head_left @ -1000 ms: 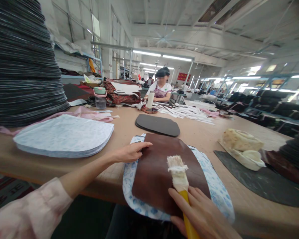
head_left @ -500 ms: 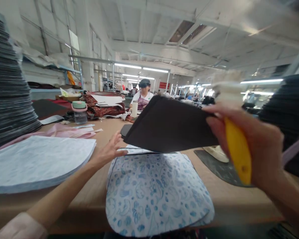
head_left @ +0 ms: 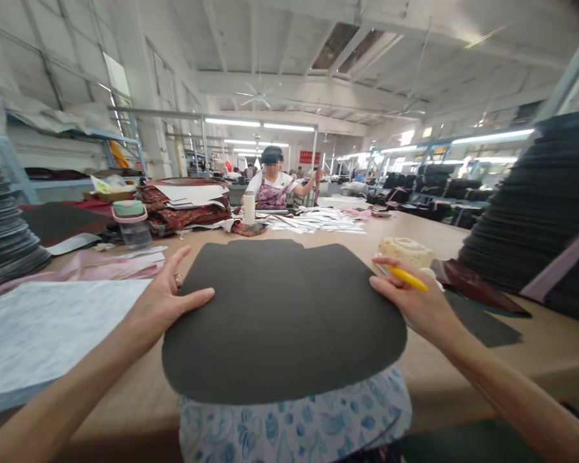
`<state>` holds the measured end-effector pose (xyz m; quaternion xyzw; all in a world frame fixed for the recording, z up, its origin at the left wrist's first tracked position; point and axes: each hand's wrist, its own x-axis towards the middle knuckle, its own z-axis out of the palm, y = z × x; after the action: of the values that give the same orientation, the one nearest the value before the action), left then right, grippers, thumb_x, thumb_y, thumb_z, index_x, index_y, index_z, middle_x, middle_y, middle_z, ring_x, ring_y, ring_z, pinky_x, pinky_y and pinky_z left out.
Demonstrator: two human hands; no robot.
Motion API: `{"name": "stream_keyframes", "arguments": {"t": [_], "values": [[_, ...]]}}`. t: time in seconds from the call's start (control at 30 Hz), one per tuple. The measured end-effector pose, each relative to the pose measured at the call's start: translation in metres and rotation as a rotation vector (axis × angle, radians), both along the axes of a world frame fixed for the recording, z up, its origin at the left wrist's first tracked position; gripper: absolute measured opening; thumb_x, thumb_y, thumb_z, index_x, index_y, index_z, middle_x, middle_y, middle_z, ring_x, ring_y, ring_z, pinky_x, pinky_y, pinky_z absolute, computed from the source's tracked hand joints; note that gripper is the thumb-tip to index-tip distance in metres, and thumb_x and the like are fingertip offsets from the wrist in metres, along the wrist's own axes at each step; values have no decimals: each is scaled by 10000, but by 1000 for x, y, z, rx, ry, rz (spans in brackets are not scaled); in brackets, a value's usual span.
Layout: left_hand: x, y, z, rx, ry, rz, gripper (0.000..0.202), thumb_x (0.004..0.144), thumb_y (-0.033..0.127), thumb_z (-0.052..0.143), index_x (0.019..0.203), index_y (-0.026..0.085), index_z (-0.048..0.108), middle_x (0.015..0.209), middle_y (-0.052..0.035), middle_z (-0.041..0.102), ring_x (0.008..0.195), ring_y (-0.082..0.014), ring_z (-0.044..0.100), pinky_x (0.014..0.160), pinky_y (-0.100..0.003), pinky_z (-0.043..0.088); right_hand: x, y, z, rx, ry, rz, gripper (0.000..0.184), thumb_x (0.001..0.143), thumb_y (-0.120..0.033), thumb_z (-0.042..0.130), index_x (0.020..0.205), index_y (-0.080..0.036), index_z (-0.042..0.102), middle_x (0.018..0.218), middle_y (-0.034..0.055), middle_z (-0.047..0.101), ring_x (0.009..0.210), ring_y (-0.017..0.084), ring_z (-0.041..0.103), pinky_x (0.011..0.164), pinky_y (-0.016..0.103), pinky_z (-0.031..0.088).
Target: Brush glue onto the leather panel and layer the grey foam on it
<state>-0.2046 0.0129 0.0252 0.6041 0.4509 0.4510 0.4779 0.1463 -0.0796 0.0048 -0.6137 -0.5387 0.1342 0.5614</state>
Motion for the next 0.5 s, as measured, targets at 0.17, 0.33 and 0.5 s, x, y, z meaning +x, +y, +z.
{"name": "stream_keyframes", "arguments": {"t": [0.17, 0.33, 0.5], "values": [[-15, 15, -56, 118, 459, -110, 858, 721, 368, 618, 1405, 190, 131, 1187, -157, 569, 931, -319, 635, 777, -469, 540, 12, -2, -63, -158, -389, -19, 281, 831, -418, 501, 1000, -196, 536, 665, -9, 580, 577, 172, 559, 549, 282, 424], [1, 1, -66, 657, 918, -39, 569, 828, 342, 477, 1351, 204, 300, 1368, -131, 417, 1252, -306, 402, 1056, -509, 300, 5, -12, -56, -4, -807, -162, 249, 874, -391, 471, 980, -193, 576, 875, 97, 671, 765, 267, 625, 688, 408, 479], [63, -40, -58, 738, 1012, -454, 551, 845, 306, 509, 1368, 241, 344, 1461, -67, 311, 1333, -266, 279, 1081, -474, 290, -42, -13, -54, 191, -726, 114, 156, 886, -217, 440, 934, -186, 585, 1050, 117, 662, 921, 215, 640, 771, 354, 542]]}}
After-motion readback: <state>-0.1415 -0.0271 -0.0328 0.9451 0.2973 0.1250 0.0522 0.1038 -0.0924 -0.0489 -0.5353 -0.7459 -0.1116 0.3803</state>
